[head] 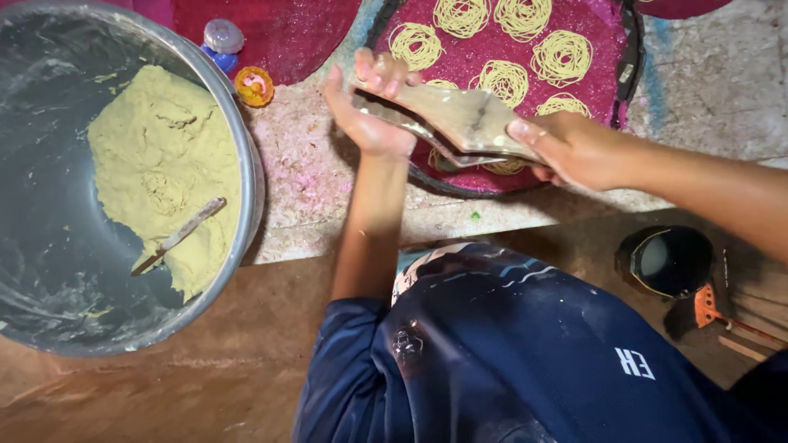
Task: The person uses a manual dough press to extrude dough into spiral noodle shapes onto a pink mat. They repeatedly load dough into the press, extrude spirals, and move the mat to a drying rack.
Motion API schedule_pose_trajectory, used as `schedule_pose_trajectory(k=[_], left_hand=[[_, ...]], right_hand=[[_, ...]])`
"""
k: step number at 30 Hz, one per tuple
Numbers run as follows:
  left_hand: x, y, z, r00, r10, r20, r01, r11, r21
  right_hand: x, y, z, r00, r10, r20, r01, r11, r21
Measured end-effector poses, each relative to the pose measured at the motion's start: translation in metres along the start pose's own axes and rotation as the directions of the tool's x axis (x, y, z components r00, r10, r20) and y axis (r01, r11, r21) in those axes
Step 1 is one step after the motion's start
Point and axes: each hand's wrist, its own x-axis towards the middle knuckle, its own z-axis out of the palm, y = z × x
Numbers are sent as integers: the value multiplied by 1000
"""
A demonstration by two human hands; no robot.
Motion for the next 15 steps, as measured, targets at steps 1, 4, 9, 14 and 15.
schedule_pose_trajectory(k=[1, 4, 9, 14, 15], left_hand=[[-2, -4, 1, 999, 8, -38, -8, 1000, -2], [8, -22, 4, 996, 21, 90, -12, 994, -106], [24, -2, 10, 997, 22, 75, -21, 1000, -7], [5, -6, 12, 997, 36, -74, -32, 998, 47], [5, -13, 13, 997, 28, -73, -27, 1000, 14]], right_hand=[[-3, 0, -4, 1000, 25, -5, -25, 998, -54], [-8, -1, -18, 996, 66, -64, -75, 984, -161], [1, -2, -6, 991, -41, -131, 31, 997, -77], [-4, 6, -8, 998, 17, -58, -21, 998, -63], [-5, 7, -12, 994, 97, -54, -103, 989, -110]])
